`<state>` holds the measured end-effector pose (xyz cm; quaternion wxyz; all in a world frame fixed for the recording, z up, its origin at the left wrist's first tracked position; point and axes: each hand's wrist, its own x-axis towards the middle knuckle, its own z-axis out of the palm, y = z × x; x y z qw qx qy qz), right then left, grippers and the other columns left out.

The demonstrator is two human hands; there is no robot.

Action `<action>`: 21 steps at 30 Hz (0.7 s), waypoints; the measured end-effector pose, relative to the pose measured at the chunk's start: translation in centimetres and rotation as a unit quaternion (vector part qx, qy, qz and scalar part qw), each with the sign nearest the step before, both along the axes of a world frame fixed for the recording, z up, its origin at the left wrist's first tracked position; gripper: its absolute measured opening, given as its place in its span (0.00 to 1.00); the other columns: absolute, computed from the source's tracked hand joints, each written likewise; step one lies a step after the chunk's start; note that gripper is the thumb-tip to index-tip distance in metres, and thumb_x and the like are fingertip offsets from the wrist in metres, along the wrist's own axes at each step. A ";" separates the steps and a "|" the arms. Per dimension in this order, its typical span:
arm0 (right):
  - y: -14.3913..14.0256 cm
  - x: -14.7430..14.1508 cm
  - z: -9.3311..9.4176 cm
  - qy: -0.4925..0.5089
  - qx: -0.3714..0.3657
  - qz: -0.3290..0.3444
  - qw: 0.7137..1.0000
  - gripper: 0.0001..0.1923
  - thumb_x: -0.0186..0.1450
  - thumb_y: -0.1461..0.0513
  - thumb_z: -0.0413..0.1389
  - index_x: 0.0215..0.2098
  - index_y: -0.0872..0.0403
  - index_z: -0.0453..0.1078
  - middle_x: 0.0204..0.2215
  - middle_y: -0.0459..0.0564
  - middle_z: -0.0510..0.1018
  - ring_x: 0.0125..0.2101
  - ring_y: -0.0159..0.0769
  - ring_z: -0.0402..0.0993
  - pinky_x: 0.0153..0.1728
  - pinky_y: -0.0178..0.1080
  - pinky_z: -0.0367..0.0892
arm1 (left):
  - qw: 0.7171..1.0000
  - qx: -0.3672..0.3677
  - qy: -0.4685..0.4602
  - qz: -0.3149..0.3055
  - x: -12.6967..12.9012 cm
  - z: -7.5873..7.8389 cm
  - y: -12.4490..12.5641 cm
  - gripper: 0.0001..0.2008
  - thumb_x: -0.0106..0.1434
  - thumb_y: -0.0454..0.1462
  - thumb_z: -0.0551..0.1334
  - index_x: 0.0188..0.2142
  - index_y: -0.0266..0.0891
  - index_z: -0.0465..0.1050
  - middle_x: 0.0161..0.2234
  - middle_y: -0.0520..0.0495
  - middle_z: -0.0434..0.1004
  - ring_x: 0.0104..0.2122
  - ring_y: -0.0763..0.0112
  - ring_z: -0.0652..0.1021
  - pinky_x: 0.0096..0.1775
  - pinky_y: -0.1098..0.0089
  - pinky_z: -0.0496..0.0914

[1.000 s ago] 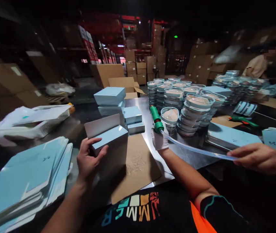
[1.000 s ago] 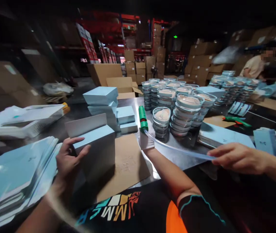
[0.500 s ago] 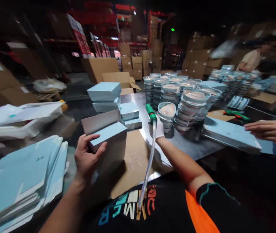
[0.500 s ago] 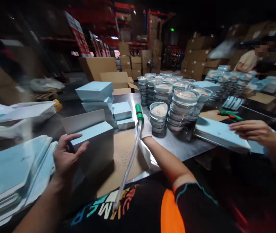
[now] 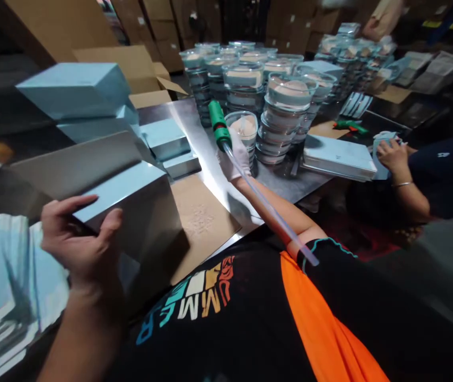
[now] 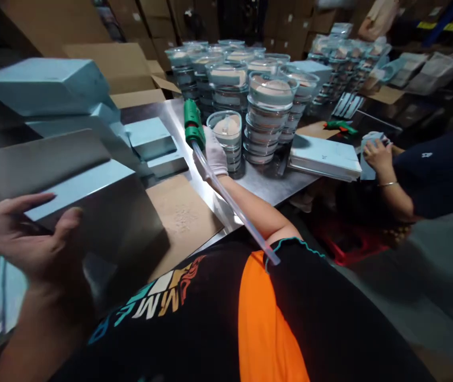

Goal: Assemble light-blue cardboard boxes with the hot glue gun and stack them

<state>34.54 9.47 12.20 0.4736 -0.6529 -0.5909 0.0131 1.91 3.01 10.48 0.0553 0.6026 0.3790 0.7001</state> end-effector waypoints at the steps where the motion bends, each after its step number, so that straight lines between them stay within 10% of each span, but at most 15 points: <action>1: 0.2 0.1 0.7 0.004 -0.009 -0.003 1.000 0.25 0.74 0.68 0.53 0.68 0.60 0.71 0.60 0.60 0.84 0.62 0.48 0.81 0.68 0.50 0.74 | 1.000 -0.003 0.000 0.001 0.0 -0.1 0.1 0.27 0.44 0.51 0.78 0.38 0.37 0.81 0.35 0.51 0.71 0.38 0.63 0.70 0.49 0.61 0.63; 7: -1.3 -0.8 1.8 0.011 -0.021 0.018 1.000 0.22 0.75 0.66 0.56 0.66 0.62 0.72 0.56 0.53 0.84 0.59 0.46 0.83 0.64 0.48 0.76 | 0.999 -0.028 0.004 0.025 0.1 0.1 0.3 0.30 0.42 0.57 0.75 0.38 0.41 0.76 0.35 0.52 0.70 0.38 0.61 0.70 0.52 0.57 0.67; 21: -4.3 -2.2 -5.1 0.066 0.081 0.068 0.992 0.21 0.68 0.66 0.64 0.59 0.54 0.77 0.57 0.60 0.84 0.59 0.51 0.83 0.68 0.52 0.75 | 0.992 -0.100 0.028 0.066 0.3 0.4 -1.1 0.20 0.55 0.49 0.73 0.43 0.40 0.77 0.36 0.52 0.71 0.38 0.64 0.72 0.43 0.64 0.67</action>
